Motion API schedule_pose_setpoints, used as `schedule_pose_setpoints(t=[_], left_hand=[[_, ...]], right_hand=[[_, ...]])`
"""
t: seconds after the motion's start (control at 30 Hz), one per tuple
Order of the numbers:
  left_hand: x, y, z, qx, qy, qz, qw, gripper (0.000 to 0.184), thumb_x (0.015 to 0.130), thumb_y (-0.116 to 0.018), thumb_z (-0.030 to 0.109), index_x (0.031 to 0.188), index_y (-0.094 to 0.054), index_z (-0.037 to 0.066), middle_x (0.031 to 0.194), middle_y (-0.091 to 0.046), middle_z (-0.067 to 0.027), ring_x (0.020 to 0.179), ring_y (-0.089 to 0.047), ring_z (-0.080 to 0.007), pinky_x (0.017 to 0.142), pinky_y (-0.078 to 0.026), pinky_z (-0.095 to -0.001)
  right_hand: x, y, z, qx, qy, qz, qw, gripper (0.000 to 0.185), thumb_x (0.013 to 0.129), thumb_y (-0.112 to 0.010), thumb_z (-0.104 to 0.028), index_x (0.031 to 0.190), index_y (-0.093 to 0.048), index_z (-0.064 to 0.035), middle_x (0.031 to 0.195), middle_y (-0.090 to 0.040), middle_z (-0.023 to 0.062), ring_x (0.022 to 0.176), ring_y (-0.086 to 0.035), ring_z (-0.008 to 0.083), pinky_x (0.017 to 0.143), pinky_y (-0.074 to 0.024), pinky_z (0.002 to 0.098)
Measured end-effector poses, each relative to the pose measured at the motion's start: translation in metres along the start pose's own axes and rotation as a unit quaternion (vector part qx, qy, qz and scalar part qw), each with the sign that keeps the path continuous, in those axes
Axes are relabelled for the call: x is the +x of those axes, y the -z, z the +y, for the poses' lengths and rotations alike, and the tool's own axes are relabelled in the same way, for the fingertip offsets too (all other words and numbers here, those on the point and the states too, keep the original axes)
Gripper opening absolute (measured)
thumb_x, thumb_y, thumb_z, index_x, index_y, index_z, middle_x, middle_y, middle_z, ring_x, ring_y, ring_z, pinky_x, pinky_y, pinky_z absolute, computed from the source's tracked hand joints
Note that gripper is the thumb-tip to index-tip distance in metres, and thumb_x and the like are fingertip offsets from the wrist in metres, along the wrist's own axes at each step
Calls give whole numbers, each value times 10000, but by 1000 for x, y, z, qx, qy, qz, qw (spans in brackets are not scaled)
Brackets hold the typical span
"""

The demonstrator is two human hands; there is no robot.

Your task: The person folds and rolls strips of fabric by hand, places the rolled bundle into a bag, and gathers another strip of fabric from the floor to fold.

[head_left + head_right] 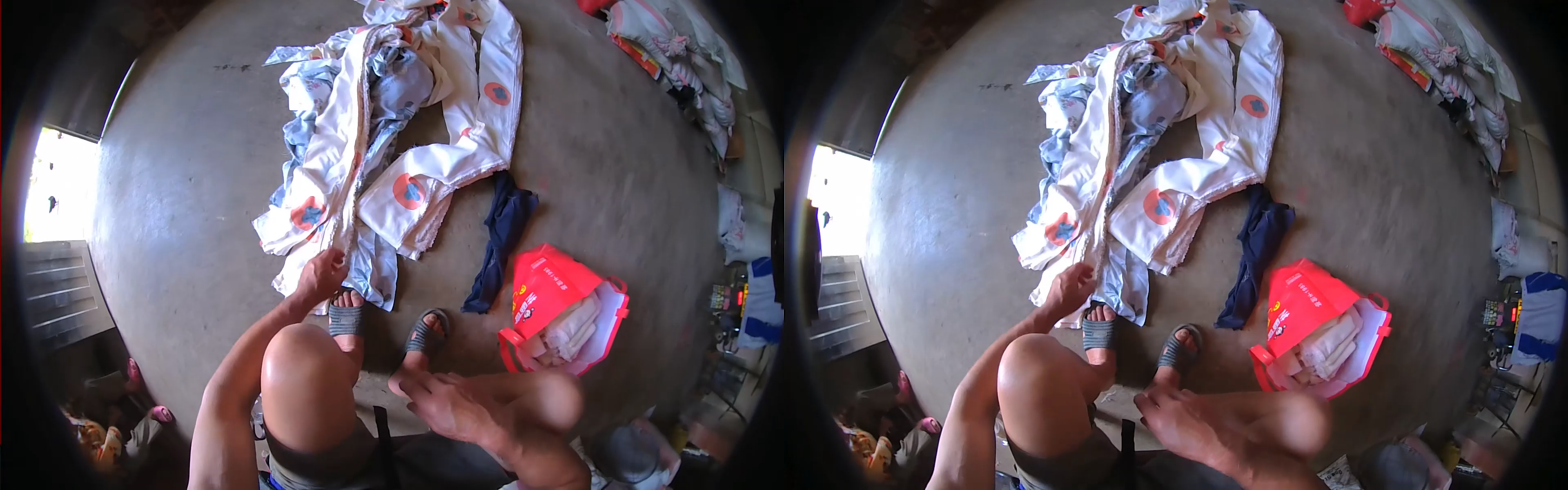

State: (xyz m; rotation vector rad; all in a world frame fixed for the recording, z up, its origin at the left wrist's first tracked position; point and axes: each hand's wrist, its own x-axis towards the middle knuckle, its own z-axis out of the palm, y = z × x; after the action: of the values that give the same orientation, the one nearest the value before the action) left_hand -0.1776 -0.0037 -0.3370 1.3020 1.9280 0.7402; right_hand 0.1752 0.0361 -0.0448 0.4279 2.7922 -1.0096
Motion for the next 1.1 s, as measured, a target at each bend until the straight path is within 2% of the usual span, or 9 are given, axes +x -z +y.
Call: schedule_pose_setpoints(t=[0.3, 0.37, 0.5, 0.53, 0.63, 0.7, 0.9, 1.0, 1.1], left_hand=[[124, -22, 7, 99, -28, -54, 993, 696, 827, -803, 277, 1416, -562, -4, 1389, -636, -244, 1270, -637, -409, 1067, -517, -466], [135, -31, 8, 128, -63, -37, 989, 756, 836, -804, 259, 1469, -511, -32, 1459, -582, -260, 1339, -596, -392, 1104, -495, -447], [147, -39, 2, 125, 32, -87, 988, 940, 808, -813, 371, 1565, -408, -10, 1548, -515, -252, 1444, -488, -404, 1208, -403, -462], [147, -44, -4, 135, 33, -76, 987, 929, 804, -820, 370, 1553, -423, -11, 1503, -548, -254, 1399, -528, -406, 1172, -430, -467], [151, -48, -4, 149, 58, -65, 985, 893, 789, -841, 376, 1508, -476, -7, 1375, -635, -253, 1273, -630, -407, 1074, -499, -477], [161, -40, 0, 137, 110, -97, 980, 864, 772, -852, 393, 1469, -523, 3, 1302, -676, -243, 1200, -671, -402, 1021, -524, -480], [156, -37, 7, 19, 199, -176, 964, 826, 764, -820, 489, 1429, -596, 53, 1364, -638, -240, 1288, -622, -373, 1097, -482, -461], [149, -47, 24, 89, 173, -195, 961, 812, 754, -823, 512, 1403, -630, 65, 1356, -641, -211, 1312, -595, -364, 1104, -479, -478], [138, -60, 37, 156, -39, -75, 984, 597, 743, -779, 336, 1256, -686, 44, 1358, -639, -153, 1348, -536, -370, 1117, -459, -503]], right_hand=[[2, -53, 17, 88, -6, 143, 986, 310, 937, -581, -126, 1215, -626, 4, 1045, -689, 173, 969, -699, 333, 843, -567, 426], [6, -60, 15, 107, -12, 130, 986, 337, 929, -581, -123, 1233, -630, 13, 1037, -696, 174, 975, -696, 329, 857, -564, 414], [14, -25, 12, 107, -43, 13, 993, 373, 957, -620, -157, 1301, -622, -14, 1099, -661, 114, 1038, -687, 240, 864, -577, 374], [16, -19, 10, 106, -50, -16, 993, 383, 964, -630, -166, 1318, -620, -21, 1114, -652, 99, 1054, -685, 218, 865, -580, 364], [15, -15, 3, 153, -84, -7, 985, 390, 891, -590, -121, 1256, -641, 10, 1092, -672, 173, 1032, -675, 342, 879, -562, 425], [16, -16, 1, 150, -76, -4, 986, 379, 898, -588, -122, 1249, -648, 9, 1069, -674, 166, 1009, -678, 334, 888, -557, 427], [19, -23, -7, 144, -69, 5, 987, 384, 908, -588, -135, 1259, -641, 12, 1041, -672, 153, 990, -678, 312, 901, -549, 422], [23, -22, -9, 138, -69, 0, 988, 393, 906, -594, -141, 1267, -636, 9, 1037, -672, 151, 990, -677, 309, 908, -545, 422], [27, -20, -9, 126, -65, 0, 990, 396, 893, -607, -145, 1261, -634, -1, 1036, -673, 149, 990, -677, 309, 912, -544, 419]])
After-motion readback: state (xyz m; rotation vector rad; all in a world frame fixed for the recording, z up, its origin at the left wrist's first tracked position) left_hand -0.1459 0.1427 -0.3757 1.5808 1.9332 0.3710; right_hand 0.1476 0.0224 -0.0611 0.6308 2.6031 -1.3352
